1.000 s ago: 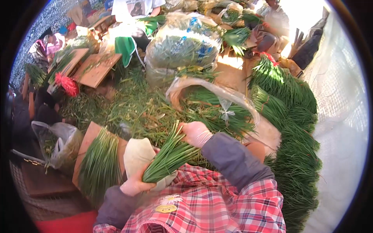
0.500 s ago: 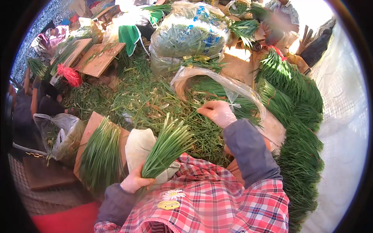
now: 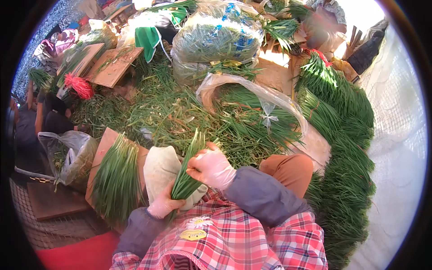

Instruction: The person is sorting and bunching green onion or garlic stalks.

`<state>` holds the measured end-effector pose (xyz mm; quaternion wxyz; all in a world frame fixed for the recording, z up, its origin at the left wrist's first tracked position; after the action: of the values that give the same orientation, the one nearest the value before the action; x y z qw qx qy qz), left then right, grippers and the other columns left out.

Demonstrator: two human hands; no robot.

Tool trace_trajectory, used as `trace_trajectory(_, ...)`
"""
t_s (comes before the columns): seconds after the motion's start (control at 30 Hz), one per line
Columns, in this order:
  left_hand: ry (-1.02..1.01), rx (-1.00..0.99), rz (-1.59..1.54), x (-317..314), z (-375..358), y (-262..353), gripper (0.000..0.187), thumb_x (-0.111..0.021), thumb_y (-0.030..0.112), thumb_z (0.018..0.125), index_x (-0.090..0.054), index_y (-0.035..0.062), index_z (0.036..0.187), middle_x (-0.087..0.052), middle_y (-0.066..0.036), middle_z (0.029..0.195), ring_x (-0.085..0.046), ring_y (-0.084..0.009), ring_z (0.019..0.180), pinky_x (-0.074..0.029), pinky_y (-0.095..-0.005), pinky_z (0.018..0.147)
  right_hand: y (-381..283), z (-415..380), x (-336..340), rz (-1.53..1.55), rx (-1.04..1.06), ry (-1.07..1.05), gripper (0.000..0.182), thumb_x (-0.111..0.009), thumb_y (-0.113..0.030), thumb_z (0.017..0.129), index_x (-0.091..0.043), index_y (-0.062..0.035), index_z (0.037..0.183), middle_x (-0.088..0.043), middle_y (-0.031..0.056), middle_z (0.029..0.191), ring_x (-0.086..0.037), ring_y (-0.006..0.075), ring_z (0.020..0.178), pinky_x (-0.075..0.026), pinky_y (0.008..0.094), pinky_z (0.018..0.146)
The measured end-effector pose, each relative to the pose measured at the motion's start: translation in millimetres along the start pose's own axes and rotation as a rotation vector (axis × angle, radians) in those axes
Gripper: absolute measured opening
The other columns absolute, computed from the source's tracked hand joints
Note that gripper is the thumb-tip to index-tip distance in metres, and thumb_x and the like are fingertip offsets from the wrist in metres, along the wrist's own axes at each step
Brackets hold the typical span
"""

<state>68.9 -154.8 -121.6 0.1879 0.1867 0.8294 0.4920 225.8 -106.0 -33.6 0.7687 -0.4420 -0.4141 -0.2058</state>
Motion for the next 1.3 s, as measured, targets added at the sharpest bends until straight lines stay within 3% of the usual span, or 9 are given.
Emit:
trace_trajectory(0.1, -0.036, 0.153, -0.111, 0.8, -4.0, 2.0, 0.072, -0.062, -0.004, 0.070, -0.035, 0.0067, 0.136, -0.055, -0.001, 0.098, -0.054, -0.0111, 0.069, -0.046, -0.0229, 0.058, 31.7, -8.3, 41.1, 1.155, -0.468, 0.045, 0.012, -0.057, -0.011, 0.084, -0.064, -0.0011, 0.086, -0.067, 0.0104, 0.086, -0.064, 0.0200, 0.086, -0.050, 0.0363, 0.080)
trace_trajectory(0.2, -0.056, 0.163, -0.166, 4.6, -2.1, -0.6, 0.069, -0.062, -0.004, 0.071, -0.037, 0.0064, 0.134, -0.056, -0.001, 0.095, -0.055, -0.0106, 0.069, -0.045, -0.0216, 0.058, 66.0, -25.1, 77.4, 1.699, -0.177, 0.259, 0.014, -0.059, -0.013, 0.085, -0.061, 0.0007, 0.083, -0.065, 0.0168, 0.087, -0.064, 0.0277, 0.084, -0.051, 0.0405, 0.081)
trace_trajectory(0.27, -0.046, 0.185, -0.180, 5.7, -4.7, 6.9, 0.066, -0.063, -0.003, 0.071, -0.039, 0.0054, 0.133, -0.056, -0.001, 0.093, -0.055, -0.0107, 0.068, -0.045, -0.0220, 0.057, 84.0, -38.8, 76.7, 1.690, -0.021, 0.164, 0.020, -0.062, -0.019, 0.083, -0.063, 0.0008, 0.086, -0.065, 0.0164, 0.087, -0.064, 0.0276, 0.085, -0.051, 0.0389, 0.081)
trace_trajectory(0.33, -0.034, 0.208, -0.210, 5.1, -9.9, 11.0, 0.062, -0.064, -0.001, 0.072, -0.042, 0.0043, 0.129, -0.057, -0.002, 0.090, -0.054, -0.0112, 0.065, -0.044, -0.0229, 0.055, 124.3, -66.4, 28.1, 0.894, -0.747, -0.211, 0.027, -0.064, -0.024, 0.082, -0.064, 0.0017, 0.091, -0.066, 0.0143, 0.088, -0.064, 0.0263, 0.085, -0.050, 0.0375, 0.080)
trace_trajectory(0.47, -0.022, 0.217, -0.309, 7.9, -6.2, 12.0, 0.050, -0.065, 0.002, 0.072, -0.049, 0.0020, 0.120, -0.059, -0.006, 0.084, -0.053, -0.0129, 0.059, -0.043, -0.0252, 0.052, 152.5, -80.5, 23.8, 0.309, -0.735, -0.104, 0.023, -0.061, -0.017, 0.084, -0.064, -0.0024, 0.102, -0.067, 0.0094, 0.084, -0.061, 0.0163, 0.079, -0.048, 0.0287, 0.073)
trace_trajectory(0.6, -0.052, 0.226, -0.337, 3.5, -12.2, 21.1, 0.045, -0.066, 0.003, 0.072, -0.051, 0.0015, 0.115, -0.060, -0.009, 0.081, -0.053, -0.0143, 0.057, -0.043, -0.0259, 0.051, 131.0, -56.8, 39.5, 0.745, -0.771, 0.298, 0.015, -0.065, -0.011, 0.081, -0.067, -0.0047, 0.094, -0.065, 0.0069, 0.078, -0.058, 0.0139, 0.072, -0.045, 0.0269, 0.066)
trace_trajectory(0.73, -0.024, 0.199, -0.345, 4.2, -9.1, 10.1, 0.042, -0.066, 0.002, 0.071, -0.053, 0.0011, 0.112, -0.060, -0.009, 0.080, -0.053, -0.0144, 0.055, -0.043, -0.0252, 0.050, 76.4, -6.5, 60.2, -0.150, -0.098, 0.305, 0.043, -0.075, -0.043, 0.064, -0.069, -0.0099, 0.090, -0.066, 0.0105, 0.089, -0.059, 0.0295, 0.088, -0.045, 0.0405, 0.078)
trace_trajectory(0.9, -0.069, 0.133, -0.409, -0.6, -9.4, 13.2, 0.039, -0.065, 0.002, 0.071, -0.054, 0.0013, 0.109, -0.059, -0.007, 0.079, -0.053, -0.0136, 0.053, -0.042, -0.0244, 0.048, 103.1, 15.7, 8.8, 0.430, -0.602, -0.164, 0.055, -0.077, -0.036, 0.065, -0.062, -0.0015, 0.105, -0.064, 0.0155, 0.092, -0.059, 0.0270, 0.091, -0.043, 0.0346, 0.084)
trace_trajectory(1.3, 0.010, 0.169, -0.319, -0.8, -11.8, 13.4, 0.032, -0.063, 0.002, 0.072, -0.056, 0.0013, 0.103, -0.060, -0.008, 0.077, -0.052, -0.0137, 0.051, -0.041, -0.0259, 0.047, 128.1, 16.6, -11.2, 0.633, -0.689, 0.089, 0.030, -0.055, -0.024, 0.086, -0.065, 0.0031, 0.093, -0.066, 0.0146, 0.085, -0.063, 0.0272, 0.084, -0.047, 0.0371, 0.077)
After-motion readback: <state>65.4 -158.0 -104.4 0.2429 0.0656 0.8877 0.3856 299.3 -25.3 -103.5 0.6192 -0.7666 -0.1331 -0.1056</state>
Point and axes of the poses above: each hand's wrist, its own z-axis towards the middle knuckle, its own x-axis out of the back of the hand, y = z × x, the point moved 7 cm from there along z, towards the middle knuckle
